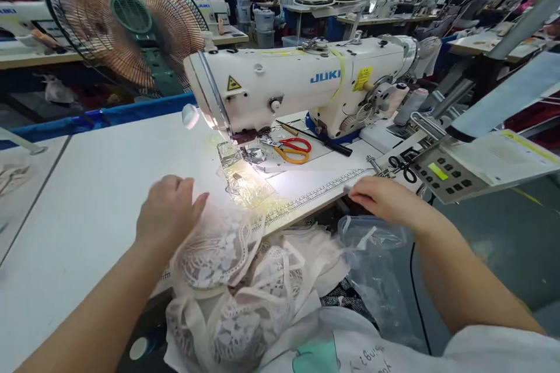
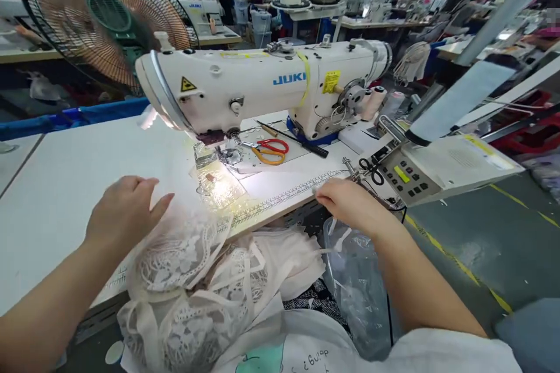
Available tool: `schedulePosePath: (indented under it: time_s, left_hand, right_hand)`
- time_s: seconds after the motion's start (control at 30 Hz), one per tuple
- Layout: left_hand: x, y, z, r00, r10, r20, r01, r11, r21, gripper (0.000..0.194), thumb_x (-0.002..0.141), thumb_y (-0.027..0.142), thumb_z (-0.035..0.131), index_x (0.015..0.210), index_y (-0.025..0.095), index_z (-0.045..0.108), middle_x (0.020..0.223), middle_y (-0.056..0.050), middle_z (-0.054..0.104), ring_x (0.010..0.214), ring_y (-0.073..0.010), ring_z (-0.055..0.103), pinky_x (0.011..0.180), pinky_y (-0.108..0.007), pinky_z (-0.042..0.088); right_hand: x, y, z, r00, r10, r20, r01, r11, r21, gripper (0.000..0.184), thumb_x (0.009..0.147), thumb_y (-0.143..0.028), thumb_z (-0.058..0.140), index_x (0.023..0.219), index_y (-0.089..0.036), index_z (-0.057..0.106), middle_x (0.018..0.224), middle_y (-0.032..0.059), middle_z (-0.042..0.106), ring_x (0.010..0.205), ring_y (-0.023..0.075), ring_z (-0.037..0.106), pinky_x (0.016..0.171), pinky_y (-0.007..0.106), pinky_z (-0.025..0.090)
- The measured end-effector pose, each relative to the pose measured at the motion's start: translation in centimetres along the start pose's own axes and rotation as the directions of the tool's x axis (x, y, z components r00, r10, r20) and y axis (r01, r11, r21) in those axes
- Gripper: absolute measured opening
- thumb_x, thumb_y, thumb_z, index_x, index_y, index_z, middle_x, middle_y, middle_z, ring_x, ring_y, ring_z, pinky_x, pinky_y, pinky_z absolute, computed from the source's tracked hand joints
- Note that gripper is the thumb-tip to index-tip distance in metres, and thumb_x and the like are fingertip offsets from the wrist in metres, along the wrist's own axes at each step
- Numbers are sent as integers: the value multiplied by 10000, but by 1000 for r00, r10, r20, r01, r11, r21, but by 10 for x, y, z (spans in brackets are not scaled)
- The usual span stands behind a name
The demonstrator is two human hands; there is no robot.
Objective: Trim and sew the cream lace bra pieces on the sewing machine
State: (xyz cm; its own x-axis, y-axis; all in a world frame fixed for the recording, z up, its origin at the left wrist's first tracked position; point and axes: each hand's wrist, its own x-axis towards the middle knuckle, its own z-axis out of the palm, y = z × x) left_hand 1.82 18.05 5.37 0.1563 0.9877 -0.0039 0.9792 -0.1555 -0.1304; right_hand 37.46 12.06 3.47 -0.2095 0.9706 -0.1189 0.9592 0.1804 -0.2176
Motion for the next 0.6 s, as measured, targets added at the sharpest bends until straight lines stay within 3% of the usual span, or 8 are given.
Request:
schedulePosePath:
  time_s: [0.1,0.17,0.27,0.37,0.4,0.47,0.53,0.6]
  left_hand:
    - [-29,39,7,989,100,111,-96,995,-41,465,904,511,302,851,163,606,835,-97,632,709,-239,629,573,-325,471]
    - [-45,60,19,977,191,92,-190,982,-19,377,835,527,457,817,174,588,811,-105,625,733,-271,622,586,-350,471]
    - [-56,72,36,975,220,-34,-221,975,-27,219,821,360,474,768,175,577,814,-140,619,817,-316,602,667,-403,475]
    - [-57,55,42,992,111,-55,-124,892,-434,206,805,333,459,661,219,551,728,-82,618,715,-261,590,609,-364,466]
    - [-57,46,42,1000,16,-27,-30,769,-639,196,774,360,515,640,224,553,682,-57,612,646,-231,573,561,-335,453]
    - [-61,29,39,970,-215,110,181,347,-920,193,656,380,667,624,218,566,580,-14,582,515,-170,515,464,-278,404]
    - [-67,17,36,897,-361,256,263,-29,-964,257,539,355,757,617,205,563,507,14,543,456,-134,478,419,-242,372]
    - [-73,12,33,856,-421,300,253,-166,-953,303,481,347,770,587,199,528,478,29,515,456,-124,487,423,-229,387]
  right_hand:
    - [42,5,8,980,95,-172,-93,995,22,264,850,-102,472,1002,-174,676,1037,71,687,938,179,623,824,260,457]
    - [70,6,14,972,137,-192,-136,991,18,294,846,-93,473,1071,-155,652,1064,80,680,934,181,626,803,255,464]
    - [97,7,18,963,164,-214,-171,985,-15,332,861,-113,456,1147,-156,621,1053,102,676,943,211,625,775,274,460]
    - [106,4,14,957,190,-219,-210,975,-72,322,885,-167,442,1149,-141,624,1021,155,661,880,259,630,718,319,457]
    - [108,2,11,955,197,-220,-221,971,-90,317,893,-183,432,1132,-125,632,1044,181,645,868,272,628,707,333,454]
    - [115,-3,5,958,186,-219,-216,968,-125,325,903,-194,411,1110,-96,643,1127,217,602,902,289,617,728,350,448]
    - [128,-10,3,970,129,-205,-163,974,-159,333,907,-185,404,1122,-79,636,1187,221,574,993,293,589,801,352,431]
    - [146,-20,6,983,65,-171,-96,979,-179,331,900,-165,418,1137,-63,625,1173,218,590,1051,286,565,859,342,405]
